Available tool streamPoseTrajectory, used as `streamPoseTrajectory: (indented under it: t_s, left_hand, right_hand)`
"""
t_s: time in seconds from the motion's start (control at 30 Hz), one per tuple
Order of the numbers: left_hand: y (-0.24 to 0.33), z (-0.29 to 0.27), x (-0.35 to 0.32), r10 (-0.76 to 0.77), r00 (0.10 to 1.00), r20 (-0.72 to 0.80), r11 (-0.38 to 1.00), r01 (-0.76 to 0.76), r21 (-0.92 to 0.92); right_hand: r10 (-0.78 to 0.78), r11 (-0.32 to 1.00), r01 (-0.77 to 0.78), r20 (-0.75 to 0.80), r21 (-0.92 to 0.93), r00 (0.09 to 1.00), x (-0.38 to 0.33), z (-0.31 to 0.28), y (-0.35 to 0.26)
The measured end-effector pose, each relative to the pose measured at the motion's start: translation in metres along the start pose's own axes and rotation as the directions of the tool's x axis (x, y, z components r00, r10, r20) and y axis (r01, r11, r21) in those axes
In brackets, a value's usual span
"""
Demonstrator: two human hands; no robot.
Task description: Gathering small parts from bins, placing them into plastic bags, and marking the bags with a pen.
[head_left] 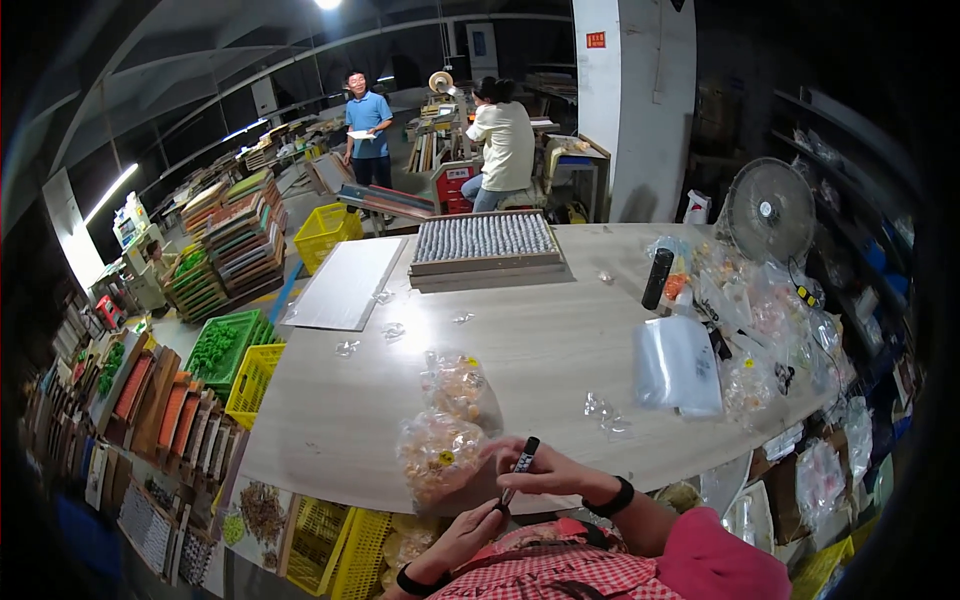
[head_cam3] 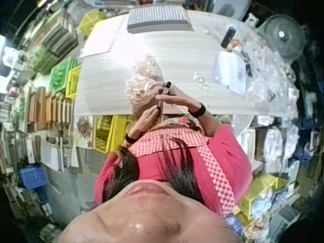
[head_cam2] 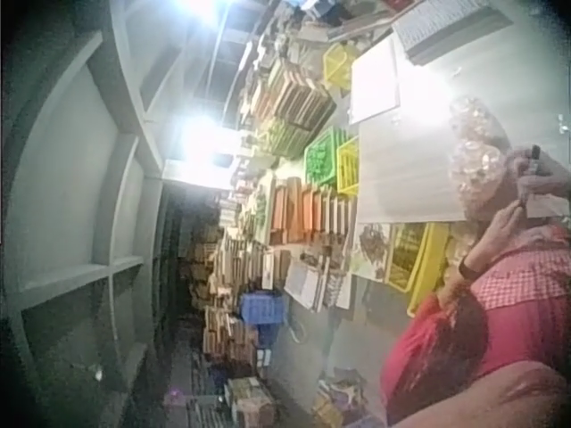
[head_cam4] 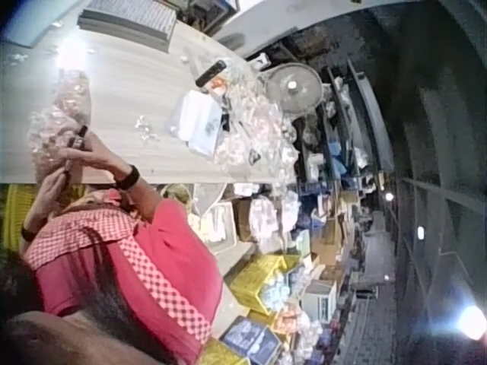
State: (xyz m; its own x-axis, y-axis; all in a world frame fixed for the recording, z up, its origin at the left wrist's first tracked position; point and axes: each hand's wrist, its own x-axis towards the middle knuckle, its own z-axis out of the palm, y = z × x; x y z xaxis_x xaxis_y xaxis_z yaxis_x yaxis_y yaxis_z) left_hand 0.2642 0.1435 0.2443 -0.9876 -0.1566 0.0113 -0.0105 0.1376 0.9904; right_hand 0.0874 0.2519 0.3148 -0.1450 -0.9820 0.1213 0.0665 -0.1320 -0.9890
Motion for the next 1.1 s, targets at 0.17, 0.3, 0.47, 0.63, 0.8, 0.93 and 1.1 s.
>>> streamPoseTrajectory:
  t_s: [0.17, 0.3, 0.47, 0.63, 0.8, 0.93, 1.1]
  left_hand:
    - [0.011, -0.008, -0.010, -0.204, 0.935, 0.289, 0.862, 0.311, -0.400]
    - [0.000, -0.016, -0.019, -0.197, 0.888, 0.415, 0.830, 0.376, -0.412]
    - [-0.001, -0.012, -0.026, -0.239, 0.841, 0.485, 0.842, 0.428, -0.327]
    - [0.002, -0.009, -0.036, -0.077, 0.948, 0.308, 0.988, 0.031, 0.151]
    - [0.030, 0.007, -0.044, 0.017, 0.999, -0.035, 0.904, 0.000, 0.427]
    - [0.052, 0.001, -0.034, 0.305, 0.952, -0.014, 0.677, -0.207, 0.706]
    - [0.050, -0.007, -0.025, 0.339, 0.939, -0.053, 0.609, -0.176, 0.773]
  right_hand:
    - [-0.101, 0.988, 0.098, -0.022, -0.122, 0.995, -0.016, -0.025, -0.015]
    - [-0.024, 0.825, 0.182, 0.288, -0.535, 0.957, -0.019, -0.023, -0.037]
    - [0.096, 0.603, 0.322, 0.467, -0.730, 0.879, -0.035, -0.005, -0.028]
    - [0.145, 0.523, 0.339, 0.474, -0.782, 0.869, -0.039, 0.010, -0.024]
    - [0.011, 0.563, 0.354, 0.435, -0.747, 0.900, -0.048, 0.014, -0.015]
    - [-0.069, 0.614, 0.282, 0.306, -0.737, 0.950, -0.048, 0.019, 0.002]
    - [-0.177, 0.733, 0.263, 0.197, -0.627, 0.964, -0.040, 0.006, 0.001]
